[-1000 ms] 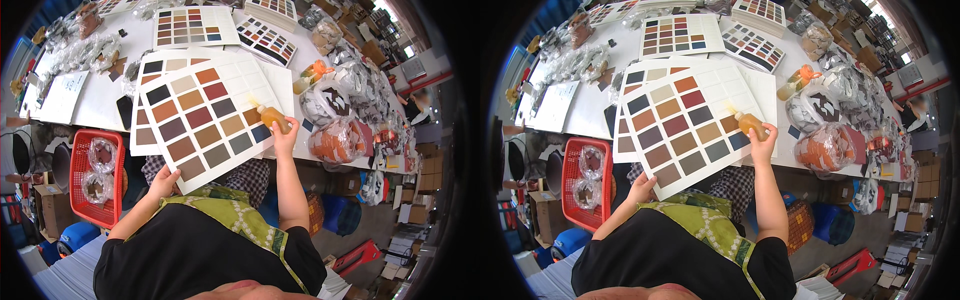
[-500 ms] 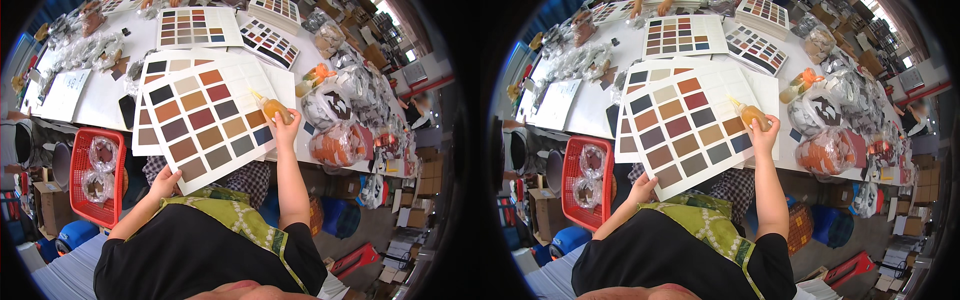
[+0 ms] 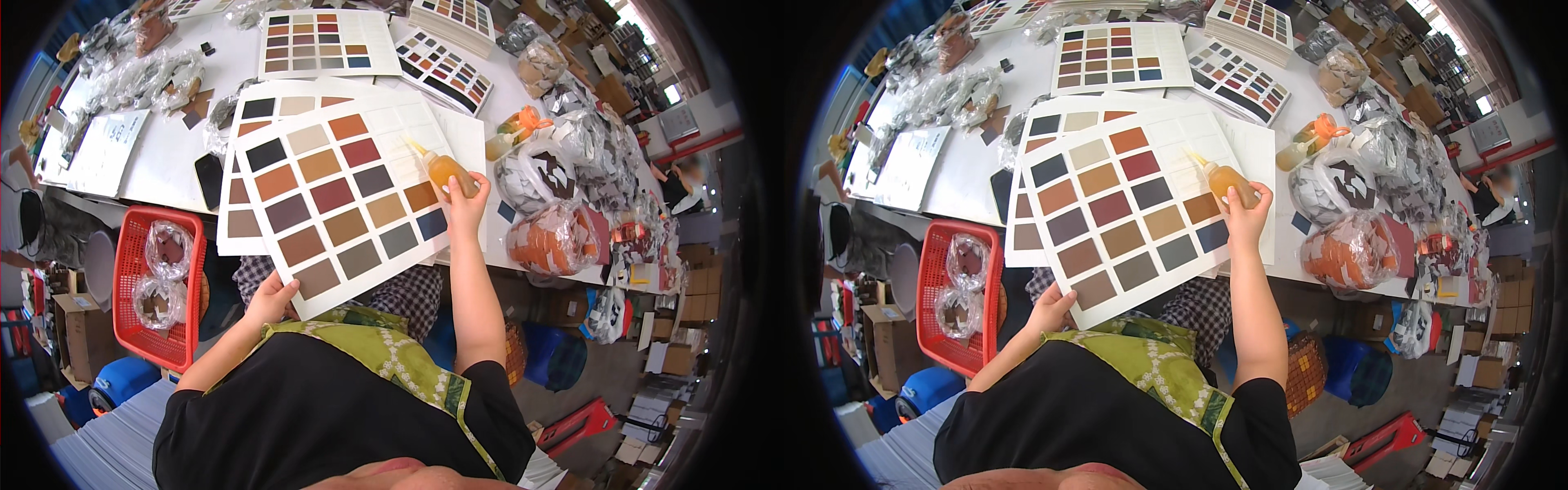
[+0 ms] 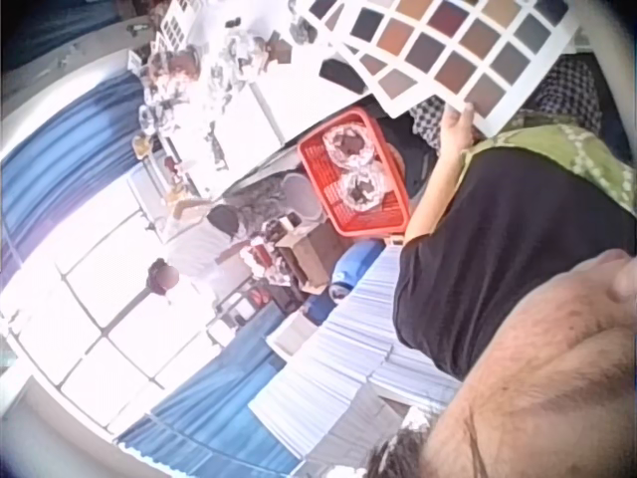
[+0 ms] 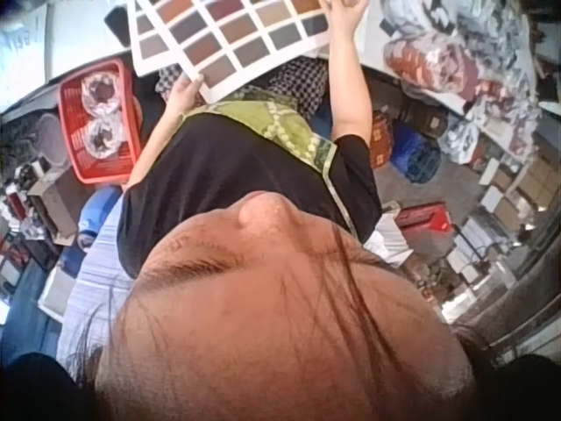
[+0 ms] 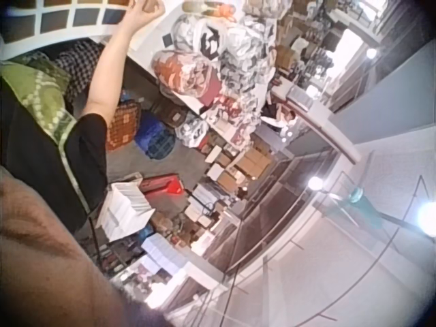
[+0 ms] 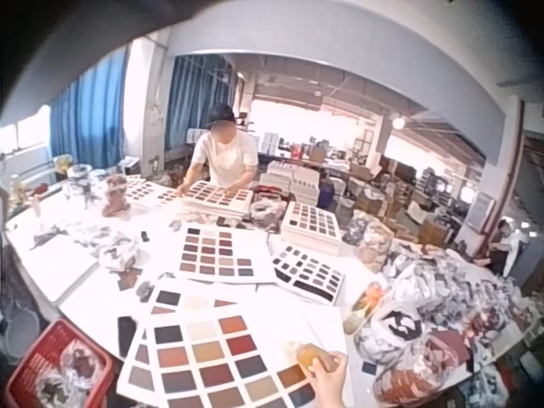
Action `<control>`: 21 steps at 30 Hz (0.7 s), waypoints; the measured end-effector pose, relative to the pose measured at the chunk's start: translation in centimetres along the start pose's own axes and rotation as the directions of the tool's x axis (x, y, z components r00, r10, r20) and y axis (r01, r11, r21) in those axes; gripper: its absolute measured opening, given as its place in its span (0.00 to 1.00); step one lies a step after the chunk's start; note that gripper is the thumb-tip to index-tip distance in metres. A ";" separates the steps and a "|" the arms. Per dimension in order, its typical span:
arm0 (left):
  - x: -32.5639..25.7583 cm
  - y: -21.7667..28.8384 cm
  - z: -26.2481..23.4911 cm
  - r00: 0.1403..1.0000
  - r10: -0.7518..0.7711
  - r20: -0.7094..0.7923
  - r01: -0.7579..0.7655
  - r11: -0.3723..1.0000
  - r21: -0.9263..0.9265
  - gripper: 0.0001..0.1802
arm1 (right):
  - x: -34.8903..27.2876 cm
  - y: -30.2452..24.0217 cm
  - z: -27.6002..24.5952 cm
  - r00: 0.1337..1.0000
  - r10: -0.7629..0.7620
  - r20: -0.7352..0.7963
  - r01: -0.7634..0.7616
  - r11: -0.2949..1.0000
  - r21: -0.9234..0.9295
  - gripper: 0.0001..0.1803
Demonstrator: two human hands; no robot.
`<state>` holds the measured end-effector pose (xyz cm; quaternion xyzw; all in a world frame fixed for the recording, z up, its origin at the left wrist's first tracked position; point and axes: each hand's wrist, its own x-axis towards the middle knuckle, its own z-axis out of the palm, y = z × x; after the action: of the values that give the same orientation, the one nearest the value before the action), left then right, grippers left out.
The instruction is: Checking and applying adhesive to swatch cards on a factory assembly line.
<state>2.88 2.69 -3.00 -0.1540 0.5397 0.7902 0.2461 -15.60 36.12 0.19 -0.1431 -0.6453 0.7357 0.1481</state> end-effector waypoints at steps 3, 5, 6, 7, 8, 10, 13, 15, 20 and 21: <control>0.1 -0.4 0.0 1.000 0.002 -0.014 -0.002 1.000 -0.002 0.19 | 1.0 1.8 -0.3 0.996 -0.087 0.012 0.087 0.992 -0.087 0.22; 0.2 -0.3 0.0 1.000 0.002 -0.012 -0.002 1.000 0.001 0.19 | 1.4 3.0 -0.6 0.985 -0.171 0.005 0.169 0.971 -0.168 0.21; 0.2 -0.4 -0.1 1.000 0.000 -0.016 0.000 1.000 0.001 0.19 | 1.0 2.7 -0.2 0.986 -0.168 0.011 0.168 0.972 -0.167 0.21; 0.1 -0.3 -0.1 1.000 0.000 -0.019 0.000 1.000 -0.001 0.19 | 0.2 1.8 0.4 0.996 -0.077 0.044 0.081 0.991 -0.109 0.21; 0.0 -0.2 0.0 1.000 0.001 -0.017 -0.002 1.000 -0.007 0.19 | -0.3 1.1 0.9 0.996 0.013 0.083 -0.009 0.998 -0.054 0.21; 0.0 0.0 0.1 1.000 0.003 -0.012 -0.004 1.000 -0.012 0.19 | -0.5 0.1 1.3 0.992 0.087 0.096 -0.086 0.996 -0.014 0.21; 0.1 -0.2 0.1 1.000 0.017 -0.002 -0.017 0.998 -0.056 0.20 | 0.1 -0.7 1.8 0.984 0.160 0.079 -0.165 0.985 0.053 0.21; 0.3 -0.5 -0.1 0.999 0.035 -0.002 -0.035 0.998 -0.054 0.20 | 1.2 -1.1 2.2 0.990 0.143 0.011 -0.143 0.986 0.087 0.21; 0.5 -1.0 -0.3 0.998 0.067 0.017 -0.065 0.995 -0.074 0.20 | 2.6 -0.7 3.2 0.999 0.018 -0.033 -0.020 0.998 -0.063 0.21; 0.5 -1.1 -0.2 0.997 0.068 0.020 -0.066 0.993 -0.100 0.20 | 2.7 -0.4 3.3 1.000 -0.004 -0.031 0.000 0.994 -0.107 0.21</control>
<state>3.05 2.93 -4.15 -0.1386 0.5019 0.8256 0.2177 -19.40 34.24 0.95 -0.1617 -0.6814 0.6976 0.1511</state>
